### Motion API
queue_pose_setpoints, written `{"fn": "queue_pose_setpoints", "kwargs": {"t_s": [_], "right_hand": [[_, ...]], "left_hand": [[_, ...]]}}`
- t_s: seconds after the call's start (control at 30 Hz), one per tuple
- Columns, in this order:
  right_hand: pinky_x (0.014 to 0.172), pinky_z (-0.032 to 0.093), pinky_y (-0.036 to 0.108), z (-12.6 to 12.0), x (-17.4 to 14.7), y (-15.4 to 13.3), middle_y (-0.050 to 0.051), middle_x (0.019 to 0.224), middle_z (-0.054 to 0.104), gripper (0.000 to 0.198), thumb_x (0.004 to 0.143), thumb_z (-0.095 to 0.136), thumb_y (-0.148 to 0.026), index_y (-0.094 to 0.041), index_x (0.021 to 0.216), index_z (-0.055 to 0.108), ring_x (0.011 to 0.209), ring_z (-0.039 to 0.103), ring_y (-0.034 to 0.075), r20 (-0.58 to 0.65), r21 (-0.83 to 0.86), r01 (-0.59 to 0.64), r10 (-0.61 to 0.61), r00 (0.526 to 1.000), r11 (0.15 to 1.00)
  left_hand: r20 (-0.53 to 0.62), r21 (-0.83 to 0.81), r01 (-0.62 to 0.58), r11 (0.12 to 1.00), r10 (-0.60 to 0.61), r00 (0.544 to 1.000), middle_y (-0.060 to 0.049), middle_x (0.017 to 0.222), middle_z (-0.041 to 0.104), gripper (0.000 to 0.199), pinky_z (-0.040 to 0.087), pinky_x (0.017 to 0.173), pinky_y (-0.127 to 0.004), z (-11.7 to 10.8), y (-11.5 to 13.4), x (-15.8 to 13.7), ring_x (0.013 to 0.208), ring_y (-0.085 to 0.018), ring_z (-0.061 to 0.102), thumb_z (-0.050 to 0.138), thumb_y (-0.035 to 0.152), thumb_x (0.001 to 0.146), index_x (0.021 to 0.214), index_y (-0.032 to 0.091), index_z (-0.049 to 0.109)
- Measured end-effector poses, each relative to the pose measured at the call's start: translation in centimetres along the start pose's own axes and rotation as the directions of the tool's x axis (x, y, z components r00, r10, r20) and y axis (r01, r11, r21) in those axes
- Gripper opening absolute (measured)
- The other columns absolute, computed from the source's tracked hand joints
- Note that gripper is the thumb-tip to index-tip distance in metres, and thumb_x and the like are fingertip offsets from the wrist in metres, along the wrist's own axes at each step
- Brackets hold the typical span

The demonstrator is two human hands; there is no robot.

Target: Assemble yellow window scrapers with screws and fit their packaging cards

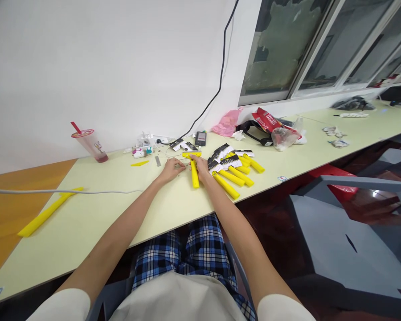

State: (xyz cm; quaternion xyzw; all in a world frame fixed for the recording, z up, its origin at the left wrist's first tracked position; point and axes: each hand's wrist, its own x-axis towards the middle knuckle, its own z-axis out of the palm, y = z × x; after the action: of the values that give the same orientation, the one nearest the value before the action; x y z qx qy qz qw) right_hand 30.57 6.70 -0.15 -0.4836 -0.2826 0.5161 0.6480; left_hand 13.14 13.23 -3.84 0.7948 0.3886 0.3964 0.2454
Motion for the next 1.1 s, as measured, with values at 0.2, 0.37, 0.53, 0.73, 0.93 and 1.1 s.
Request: {"fn": "queue_pose_setpoints", "kwargs": {"t_s": [0.2, 0.37, 0.53, 0.73, 0.93, 1.1], "right_hand": [[0.045, 0.054, 0.02, 0.2, -0.4, -0.3, 0.0, 0.079, 0.071, 0.025, 0.086, 0.091, -0.026, -0.019, 0.091, 0.068, 0.062, 0.069, 0.013, 0.008, 0.024, -0.02, 0.02, 1.0, 1.0], [0.043, 0.054, 0.019, 0.2, -0.7, -0.4, 0.001, 0.082, 0.072, 0.023, 0.085, 0.091, -0.023, -0.018, 0.091, 0.07, 0.065, 0.07, 0.013, 0.036, 0.028, -0.033, 0.032, 0.999, 0.999], [0.042, 0.054, 0.02, 0.1, -0.6, -0.4, 0.001, 0.082, 0.072, 0.021, 0.086, 0.089, -0.023, -0.017, 0.091, 0.07, 0.065, 0.069, 0.013, 0.04, 0.025, -0.038, 0.037, 0.998, 0.999], [0.044, 0.055, 0.02, 0.1, -0.5, -0.4, 0.001, 0.079, 0.071, 0.025, 0.085, 0.092, -0.025, -0.019, 0.093, 0.069, 0.063, 0.069, 0.014, 0.037, 0.016, -0.034, 0.033, 0.999, 0.999], [0.041, 0.053, 0.019, 0.1, -0.6, -0.4, 0.001, 0.082, 0.072, 0.021, 0.087, 0.09, -0.022, -0.017, 0.092, 0.07, 0.061, 0.067, 0.012, 0.021, 0.029, -0.038, 0.037, 0.999, 0.999], [0.04, 0.052, 0.019, 0.1, -0.7, -0.3, 0.001, 0.083, 0.071, 0.019, 0.088, 0.089, -0.021, -0.016, 0.092, 0.071, 0.064, 0.068, 0.012, 0.029, 0.042, -0.037, 0.036, 0.999, 0.998]], "left_hand": [[-0.007, -0.001, 0.027, 1.0, -0.027, 1.0, -0.011, 0.101, 0.073, 0.007, 0.044, 0.114, -0.057, 0.0, -0.3, 0.0, 0.113, -0.037, 0.058, 0.088, 0.031, 0.078, 0.08, 0.025, 0.085], [0.025, -0.019, 0.022, 1.0, -0.021, 0.999, -0.01, 0.1, 0.077, 0.005, 0.044, 0.114, -0.056, -0.3, 0.0, 0.0, 0.111, -0.035, 0.061, 0.084, 0.03, 0.08, 0.079, 0.025, 0.084], [0.047, -0.048, 0.009, 0.999, -0.007, 0.999, -0.009, 0.097, 0.078, 0.006, 0.048, 0.112, -0.054, -0.7, 0.4, -0.1, 0.108, -0.034, 0.064, 0.087, 0.03, 0.078, 0.078, 0.026, 0.083], [0.098, -0.074, -0.016, 0.997, 0.023, 0.995, -0.007, 0.095, 0.08, 0.006, 0.052, 0.107, -0.05, -0.7, 0.7, -0.4, 0.1, -0.03, 0.069, 0.08, 0.03, 0.081, 0.08, 0.025, 0.084], [0.134, -0.101, -0.035, 0.994, 0.049, 0.99, -0.008, 0.098, 0.082, 0.008, 0.056, 0.102, -0.046, -0.8, 0.9, -0.5, 0.098, -0.029, 0.074, 0.076, 0.025, 0.081, 0.082, 0.023, 0.084], [0.128, -0.079, -0.047, 0.996, 0.057, 0.99, -0.008, 0.1, 0.08, 0.008, 0.055, 0.106, -0.049, -1.0, 1.0, -0.4, 0.101, -0.03, 0.073, 0.078, 0.026, 0.08, 0.082, 0.024, 0.085]]}}
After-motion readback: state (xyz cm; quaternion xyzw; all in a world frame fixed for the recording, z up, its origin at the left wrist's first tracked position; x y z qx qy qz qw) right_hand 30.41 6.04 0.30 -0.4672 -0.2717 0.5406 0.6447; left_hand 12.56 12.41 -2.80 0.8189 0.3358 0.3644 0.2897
